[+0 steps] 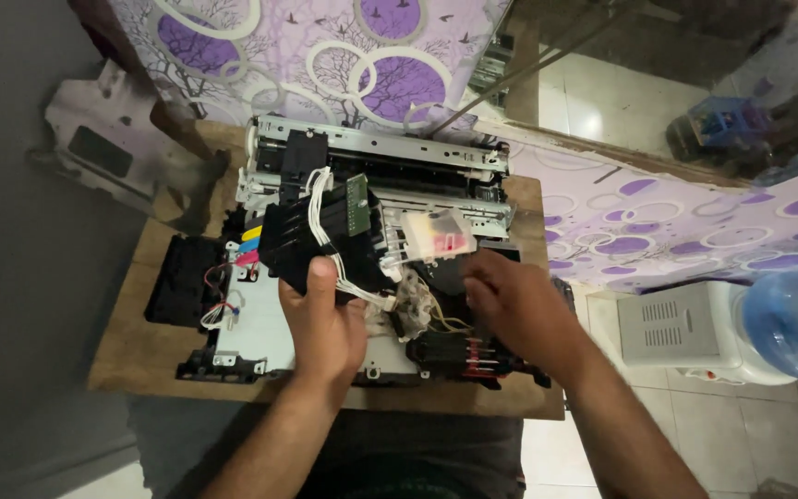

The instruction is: Disassembling an ink cartridge holder from a printer using a screwdriver and hands

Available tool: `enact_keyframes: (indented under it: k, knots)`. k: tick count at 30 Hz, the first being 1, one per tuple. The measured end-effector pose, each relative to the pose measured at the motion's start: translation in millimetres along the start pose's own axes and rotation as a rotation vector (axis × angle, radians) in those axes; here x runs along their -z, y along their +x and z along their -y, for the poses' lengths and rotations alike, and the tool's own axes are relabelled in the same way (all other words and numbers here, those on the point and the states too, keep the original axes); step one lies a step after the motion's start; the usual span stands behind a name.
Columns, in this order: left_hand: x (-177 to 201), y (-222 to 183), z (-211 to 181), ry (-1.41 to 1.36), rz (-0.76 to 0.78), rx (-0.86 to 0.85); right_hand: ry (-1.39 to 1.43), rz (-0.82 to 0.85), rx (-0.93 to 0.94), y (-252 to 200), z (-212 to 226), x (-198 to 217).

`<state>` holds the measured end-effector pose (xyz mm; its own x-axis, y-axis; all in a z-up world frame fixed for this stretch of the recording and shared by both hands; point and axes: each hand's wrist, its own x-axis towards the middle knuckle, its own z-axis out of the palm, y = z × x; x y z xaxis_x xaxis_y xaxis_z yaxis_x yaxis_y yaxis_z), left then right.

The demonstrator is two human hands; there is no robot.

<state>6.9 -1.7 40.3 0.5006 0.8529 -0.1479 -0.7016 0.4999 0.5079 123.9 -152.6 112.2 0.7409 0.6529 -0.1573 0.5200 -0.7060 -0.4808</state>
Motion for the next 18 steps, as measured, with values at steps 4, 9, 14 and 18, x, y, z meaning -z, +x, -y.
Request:
enact_keyframes:
  k: [4,9,14,18]
  knots:
    - [22.9,8.0,8.3,0.014,-0.002,0.01,-0.056,0.014,0.139,14.0,1.5,-9.2]
    - [46.4,19.6,15.4,-0.006,0.037,0.043,-0.152,0.047,0.148,27.1,-17.6,-22.4]
    - [1.1,5.3,-6.5,-0.055,0.036,0.05,-0.299,0.014,0.196,26.5,-19.0,-23.0]
    - [6.6,6.5,-0.4,-0.065,0.034,0.05,-0.337,-0.019,0.187,26.2,-31.6,-25.8]
